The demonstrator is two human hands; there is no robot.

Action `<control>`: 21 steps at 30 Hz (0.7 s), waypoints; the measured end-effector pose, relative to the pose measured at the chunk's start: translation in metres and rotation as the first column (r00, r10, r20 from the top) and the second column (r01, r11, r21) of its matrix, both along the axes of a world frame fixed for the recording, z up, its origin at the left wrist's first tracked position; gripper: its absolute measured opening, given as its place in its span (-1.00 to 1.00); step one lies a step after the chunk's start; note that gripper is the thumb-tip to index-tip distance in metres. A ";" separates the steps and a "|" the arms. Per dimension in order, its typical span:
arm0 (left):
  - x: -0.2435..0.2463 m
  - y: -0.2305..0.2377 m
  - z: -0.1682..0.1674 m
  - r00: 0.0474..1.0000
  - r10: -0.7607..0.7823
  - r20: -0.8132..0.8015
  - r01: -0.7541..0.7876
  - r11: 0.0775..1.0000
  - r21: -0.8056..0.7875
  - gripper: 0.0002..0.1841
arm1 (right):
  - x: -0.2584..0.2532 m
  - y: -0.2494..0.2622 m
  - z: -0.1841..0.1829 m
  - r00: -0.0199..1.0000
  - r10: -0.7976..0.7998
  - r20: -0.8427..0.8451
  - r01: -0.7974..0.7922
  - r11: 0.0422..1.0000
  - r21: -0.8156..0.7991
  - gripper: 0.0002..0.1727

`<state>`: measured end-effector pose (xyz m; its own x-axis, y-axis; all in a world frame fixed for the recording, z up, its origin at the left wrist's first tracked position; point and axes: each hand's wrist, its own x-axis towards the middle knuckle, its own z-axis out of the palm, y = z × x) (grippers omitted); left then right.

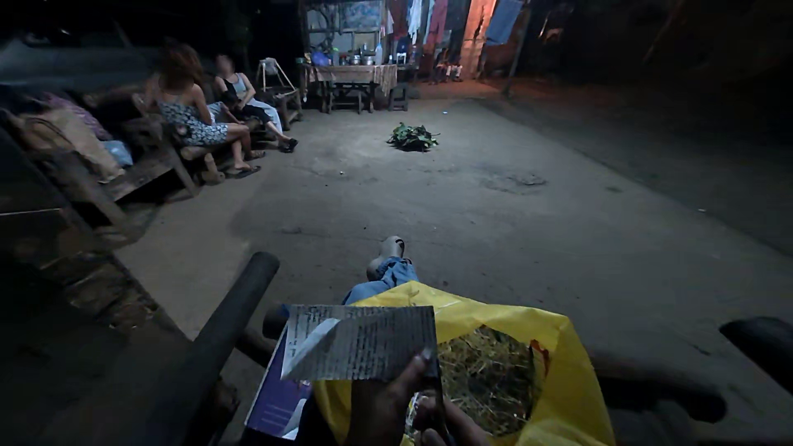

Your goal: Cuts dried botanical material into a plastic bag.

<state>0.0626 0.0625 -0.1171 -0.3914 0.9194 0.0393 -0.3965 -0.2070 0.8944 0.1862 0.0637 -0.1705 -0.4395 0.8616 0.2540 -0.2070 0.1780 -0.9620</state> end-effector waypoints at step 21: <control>0.004 0.000 0.004 0.985 -0.037 -0.171 0.023 0.996 -0.086 -0.68 | 0.000 0.001 0.002 0.998 -0.049 -0.026 0.048 0.998 -0.038 -0.90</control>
